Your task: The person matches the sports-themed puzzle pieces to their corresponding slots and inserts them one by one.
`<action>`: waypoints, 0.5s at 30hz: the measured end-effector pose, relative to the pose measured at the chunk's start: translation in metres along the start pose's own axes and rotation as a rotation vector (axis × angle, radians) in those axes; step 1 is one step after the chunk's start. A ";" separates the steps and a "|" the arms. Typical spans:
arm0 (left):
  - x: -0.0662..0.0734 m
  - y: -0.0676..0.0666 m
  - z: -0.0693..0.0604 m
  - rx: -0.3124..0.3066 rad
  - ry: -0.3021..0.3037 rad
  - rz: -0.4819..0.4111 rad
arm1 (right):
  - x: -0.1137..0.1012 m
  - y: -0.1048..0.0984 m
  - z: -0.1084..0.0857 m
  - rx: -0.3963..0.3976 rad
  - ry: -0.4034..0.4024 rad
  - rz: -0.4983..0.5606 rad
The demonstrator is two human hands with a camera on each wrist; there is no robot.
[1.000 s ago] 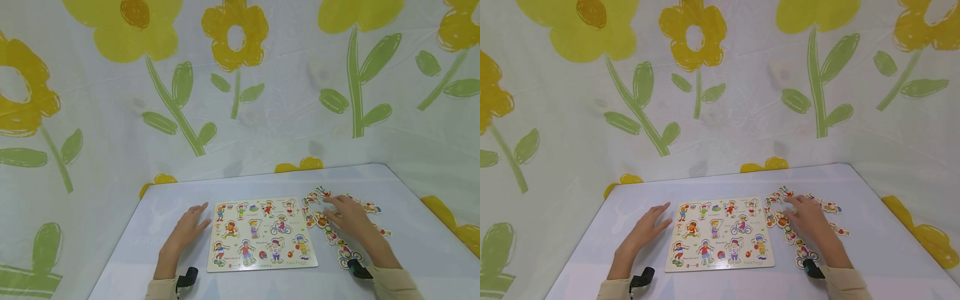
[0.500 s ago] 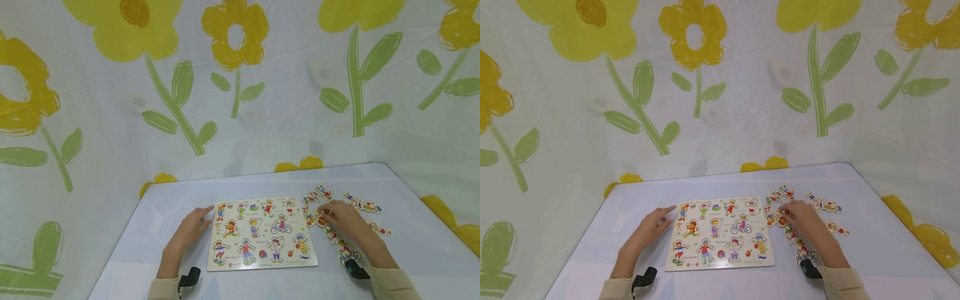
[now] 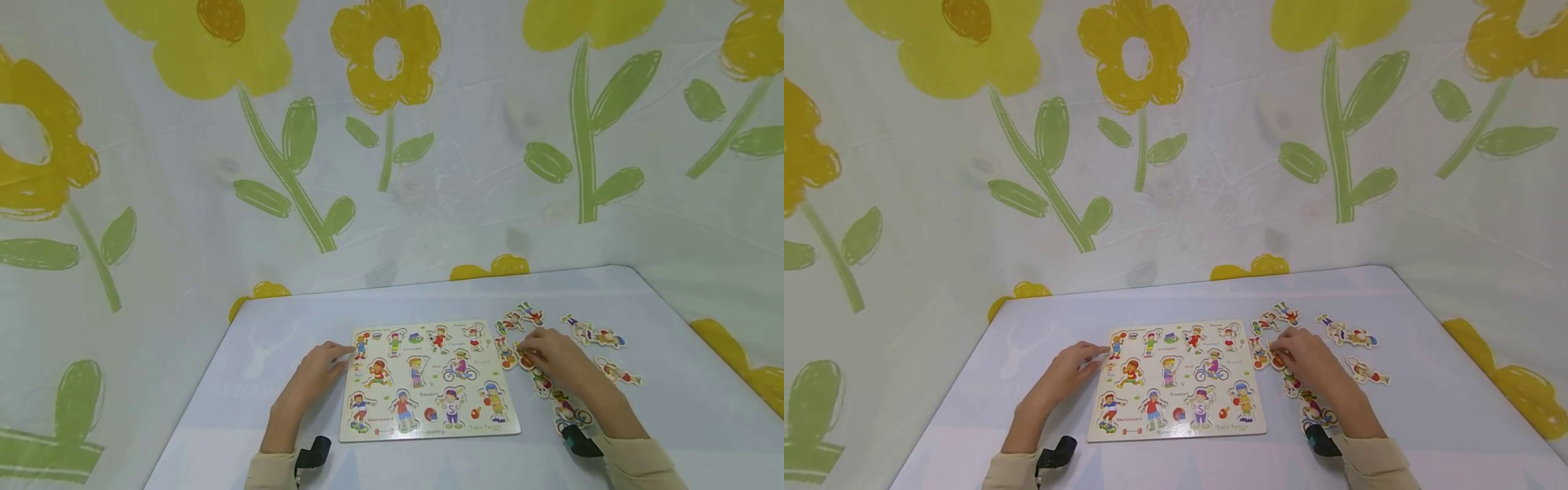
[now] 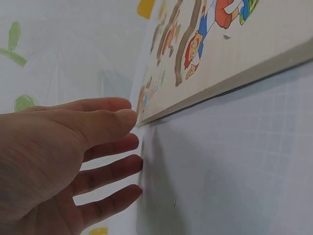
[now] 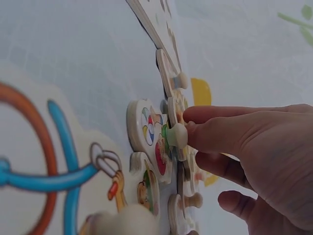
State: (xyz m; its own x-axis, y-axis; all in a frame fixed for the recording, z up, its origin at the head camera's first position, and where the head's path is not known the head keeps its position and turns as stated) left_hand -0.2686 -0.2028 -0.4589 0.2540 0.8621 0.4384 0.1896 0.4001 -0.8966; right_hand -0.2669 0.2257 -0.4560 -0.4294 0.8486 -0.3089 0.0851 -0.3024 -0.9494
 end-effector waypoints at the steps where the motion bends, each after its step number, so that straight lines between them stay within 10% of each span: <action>1: 0.000 0.000 0.000 0.001 0.006 0.003 | -0.001 0.000 0.000 0.001 -0.003 -0.001; 15: 0.003 0.002 -0.003 0.017 -0.018 0.044 | 0.003 -0.004 -0.003 -0.030 0.036 0.017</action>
Point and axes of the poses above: each hand's wrist, its own z-axis towards the middle knuckle, its own y-axis out of the palm, x = y × z, the point moved 5 cm from there along z, towards the middle knuckle, and after that the axes turned 12 degrees about -x, right-handed, at the moved point
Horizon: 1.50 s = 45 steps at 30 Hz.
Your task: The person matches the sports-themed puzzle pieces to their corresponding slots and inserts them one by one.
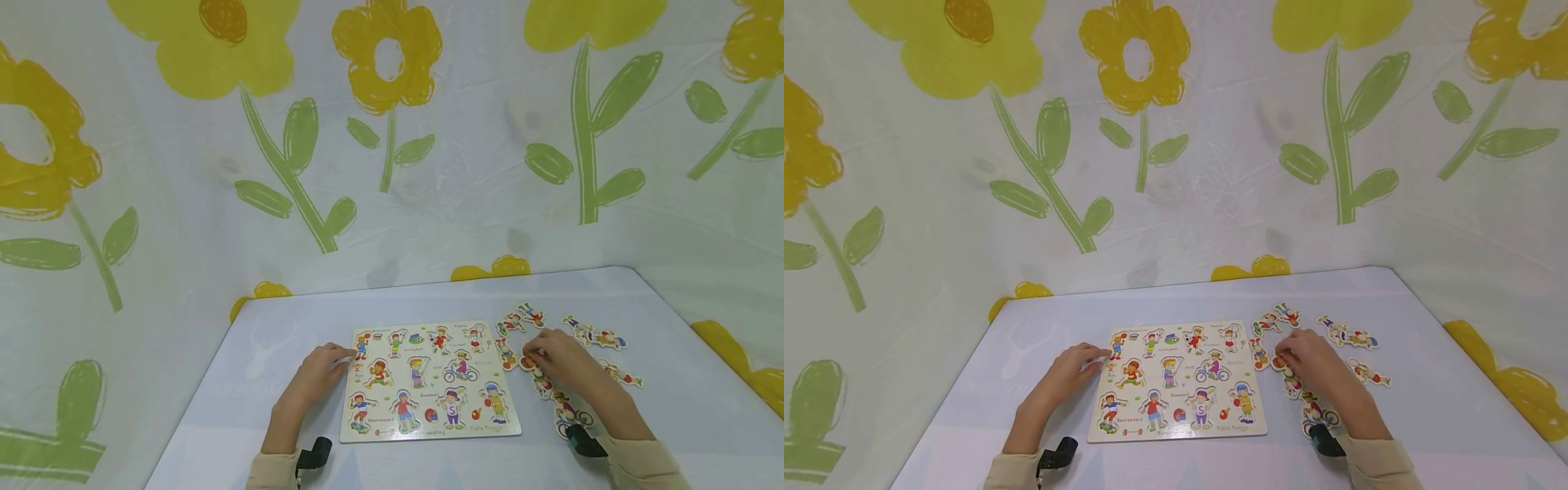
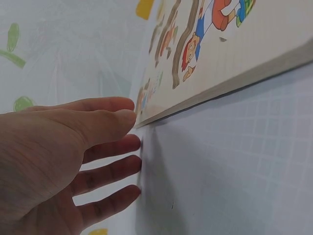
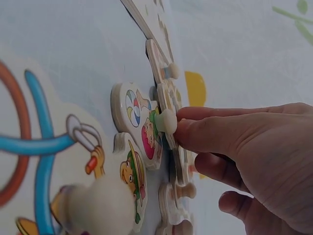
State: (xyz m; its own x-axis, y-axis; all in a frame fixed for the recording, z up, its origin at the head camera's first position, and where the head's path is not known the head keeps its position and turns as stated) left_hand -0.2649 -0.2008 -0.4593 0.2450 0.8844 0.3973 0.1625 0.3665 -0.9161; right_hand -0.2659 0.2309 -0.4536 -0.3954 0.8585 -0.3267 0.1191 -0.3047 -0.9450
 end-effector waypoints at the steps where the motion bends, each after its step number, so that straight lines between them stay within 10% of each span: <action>1: 0.000 0.000 0.000 0.002 0.001 0.003 | 0.000 0.000 0.000 -0.003 0.003 0.000; 45: 0.002 0.003 0.001 0.009 0.038 -0.048 | -0.001 0.000 -0.002 -0.166 0.009 0.191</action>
Point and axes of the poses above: each hand's wrist, its own z-axis towards the middle knuckle, its own y-axis out of the palm, x = y × z, the point moved 5 cm from there along z, towards the middle knuckle, and after that the axes turned 12 degrees about -x, right-handed, at the moved point
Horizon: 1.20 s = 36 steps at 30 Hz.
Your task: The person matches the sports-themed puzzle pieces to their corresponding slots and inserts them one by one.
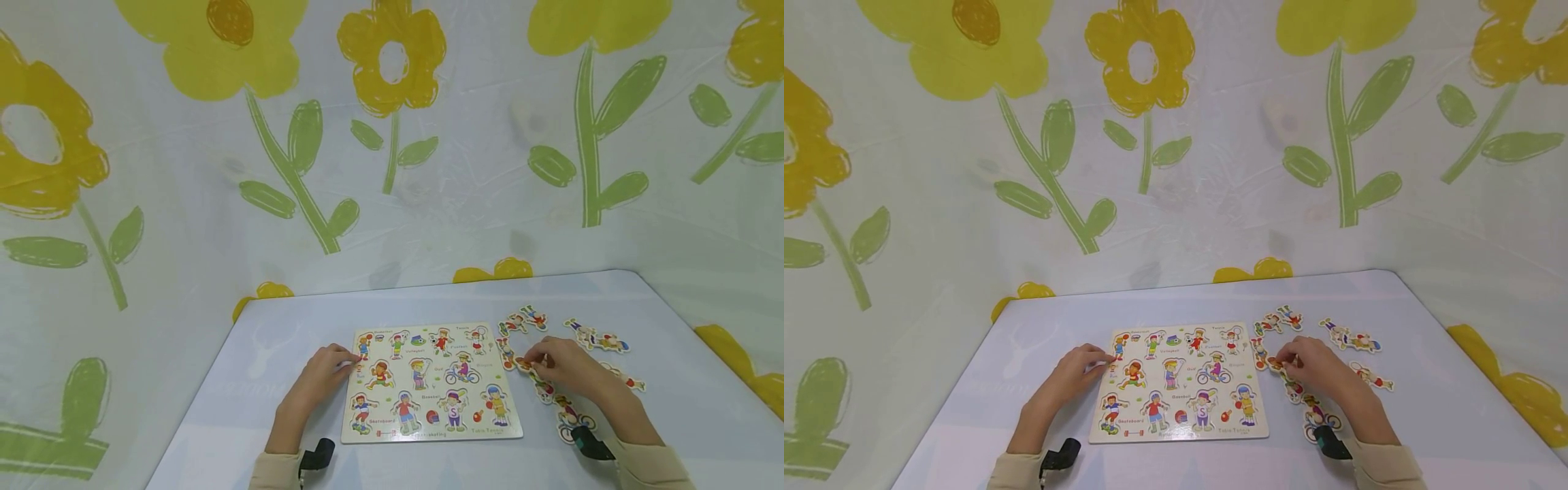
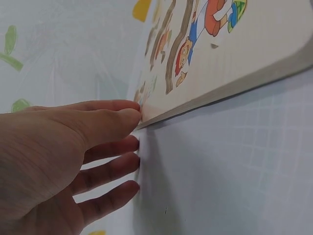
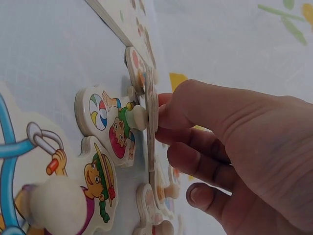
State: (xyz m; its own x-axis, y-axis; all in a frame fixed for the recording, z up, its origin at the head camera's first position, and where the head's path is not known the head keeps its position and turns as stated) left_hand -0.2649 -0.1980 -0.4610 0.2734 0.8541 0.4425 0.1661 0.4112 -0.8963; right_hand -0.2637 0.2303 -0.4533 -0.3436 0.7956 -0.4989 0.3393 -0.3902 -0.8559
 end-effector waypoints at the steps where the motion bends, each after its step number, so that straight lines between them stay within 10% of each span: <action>1: 0.000 0.001 0.000 -0.002 -0.004 -0.002 | 0.000 0.000 0.000 -0.001 -0.001 0.000; 36: -0.004 0.001 -0.001 -0.125 -0.046 -0.242 | -0.056 0.019 0.032 -0.013 -0.090 -0.020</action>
Point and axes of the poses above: each hand's wrist, its own z-axis towards the middle knuckle, its own y-axis out of the palm, x = y × z, the point moved 5 cm from there along z, towards the middle knuckle, and after that the axes turned 12 degrees about -x, right-handed, at the moved point
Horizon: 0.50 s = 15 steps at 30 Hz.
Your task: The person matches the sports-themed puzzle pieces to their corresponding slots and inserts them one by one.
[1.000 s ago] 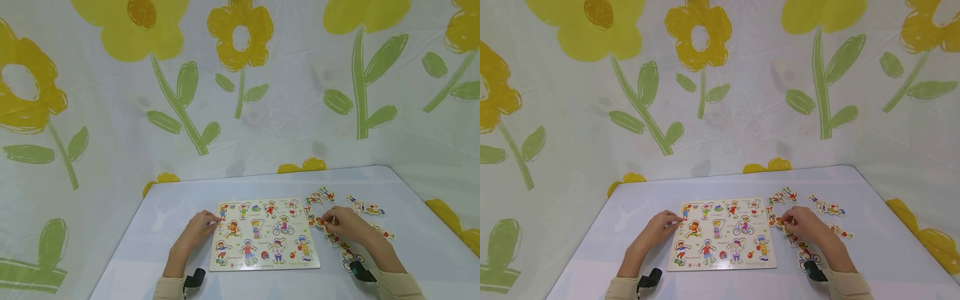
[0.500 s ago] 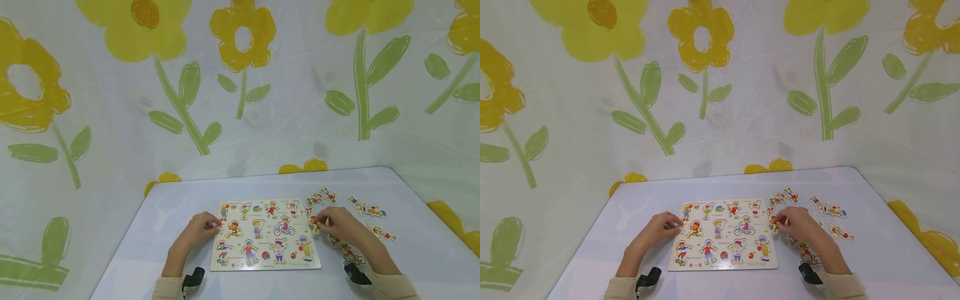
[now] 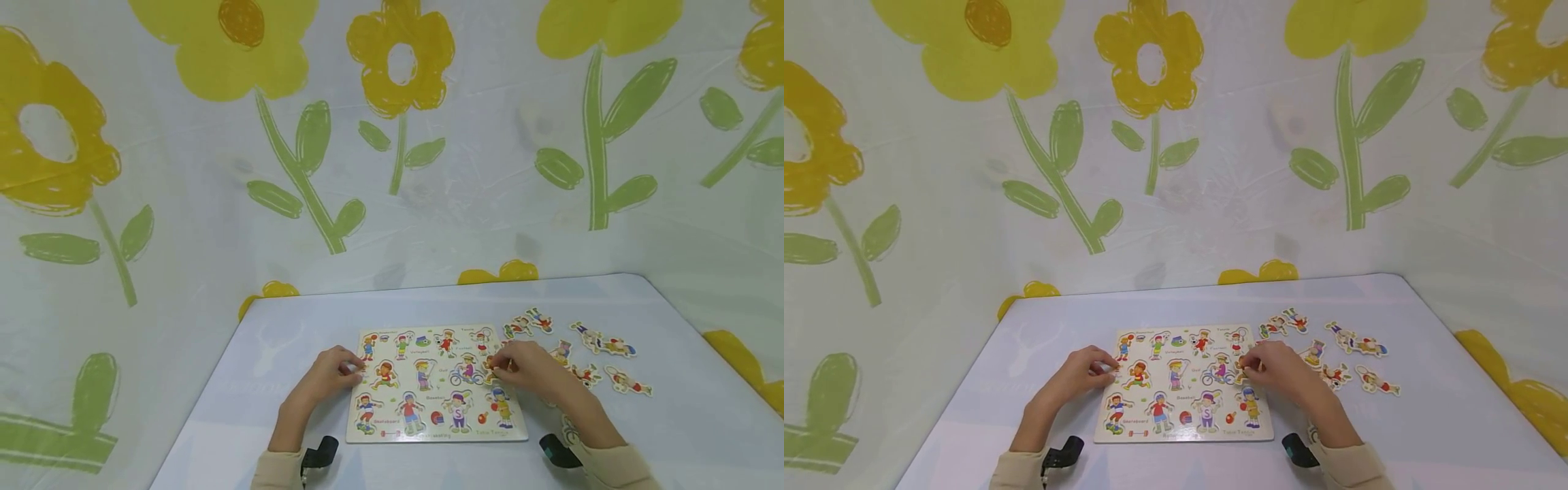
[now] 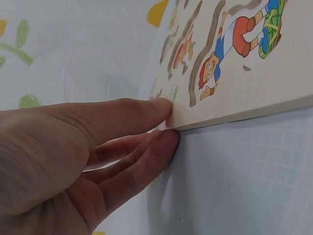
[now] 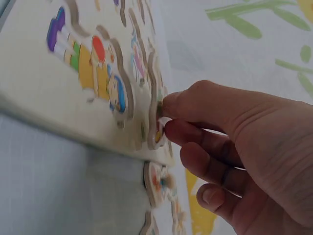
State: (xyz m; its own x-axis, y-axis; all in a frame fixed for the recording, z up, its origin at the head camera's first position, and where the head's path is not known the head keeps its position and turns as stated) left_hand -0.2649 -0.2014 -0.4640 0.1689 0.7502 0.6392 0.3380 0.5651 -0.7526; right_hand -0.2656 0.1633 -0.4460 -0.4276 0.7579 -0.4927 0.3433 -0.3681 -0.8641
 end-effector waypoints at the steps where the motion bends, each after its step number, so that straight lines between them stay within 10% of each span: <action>1: 0.000 0.000 0.000 0.000 -0.003 -0.006 | -0.002 0.001 0.002 -0.006 -0.001 -0.005; 15: 0.003 0.000 0.000 0.002 0.022 -0.045 | -0.041 0.022 0.034 0.000 -0.101 -0.071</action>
State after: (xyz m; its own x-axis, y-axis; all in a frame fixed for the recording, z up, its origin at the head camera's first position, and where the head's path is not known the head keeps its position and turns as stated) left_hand -0.2641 -0.1993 -0.4626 0.1737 0.7167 0.6754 0.3437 0.5986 -0.7236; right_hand -0.2689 0.1058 -0.4477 -0.5329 0.7240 -0.4380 0.3088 -0.3155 -0.8973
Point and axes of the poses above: each hand's wrist, its own z-axis towards the middle knuckle, its own y-axis out of the palm, x = y × z, the point moved 5 cm from there along z, towards the middle knuckle, and after that the axes turned 12 degrees about -x, right-handed, at the moved point
